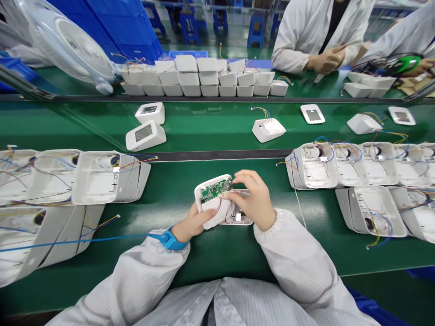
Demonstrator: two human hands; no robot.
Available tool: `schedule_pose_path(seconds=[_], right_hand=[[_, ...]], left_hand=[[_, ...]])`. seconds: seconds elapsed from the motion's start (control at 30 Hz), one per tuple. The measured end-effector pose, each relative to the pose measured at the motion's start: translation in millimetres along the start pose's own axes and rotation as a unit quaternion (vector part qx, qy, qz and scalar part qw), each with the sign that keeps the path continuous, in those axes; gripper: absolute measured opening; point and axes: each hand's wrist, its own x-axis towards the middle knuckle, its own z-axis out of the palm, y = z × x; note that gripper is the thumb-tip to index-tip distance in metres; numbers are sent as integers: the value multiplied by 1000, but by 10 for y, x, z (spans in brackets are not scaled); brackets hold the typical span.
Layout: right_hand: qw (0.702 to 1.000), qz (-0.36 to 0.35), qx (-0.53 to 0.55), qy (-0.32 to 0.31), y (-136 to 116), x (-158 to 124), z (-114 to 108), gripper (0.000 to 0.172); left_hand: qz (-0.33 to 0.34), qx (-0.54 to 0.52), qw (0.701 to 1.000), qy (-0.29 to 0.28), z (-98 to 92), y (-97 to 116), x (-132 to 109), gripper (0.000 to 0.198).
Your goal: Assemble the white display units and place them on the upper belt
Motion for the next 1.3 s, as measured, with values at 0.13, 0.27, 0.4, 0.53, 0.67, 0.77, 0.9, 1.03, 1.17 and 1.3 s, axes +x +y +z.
schedule_pose_path(seconds=[0.13, 0.27, 0.4, 0.53, 0.67, 0.77, 0.9, 1.03, 1.17, 1.3], right_hand=[[996, -78, -14, -49, 103, -5, 1, 38], [994, -83, -58, -48, 115, -54, 26, 34], [994, -83, -59, -30, 92, -67, 48, 32], [997, -66, -25, -23, 59, -49, 49, 32], [997, 19, 65, -29, 4, -26, -4, 46], [994, 14, 103, -16, -49, -1, -51, 26], [980, -177, 14, -92, -115, 42, -18, 16], [927, -296, -106, -205, -116, 109, -31, 25], [974, -177, -72, -122, -8, 219, -262, 17], [958, -74, -163, -225, 10, 249, -320, 14]], left_hand=[[-30, -39, 999, -15, 16, 39, -13, 43], [-27, -53, 998, -12, 38, 27, -5, 42], [-14, -44, 999, -14, 65, 17, -1, 39], [-11, -49, 998, -43, 30, 27, 14, 46], [39, 44, 994, -94, -193, 151, 86, 74], [162, 178, 969, -58, -381, 331, 143, 90], [181, 349, 919, -24, -359, 469, 164, 82], [125, 417, 898, -60, -156, 382, 170, 108], [218, 371, 901, -52, -109, 195, 212, 105], [279, 241, 927, -66, -127, -43, 247, 92]])
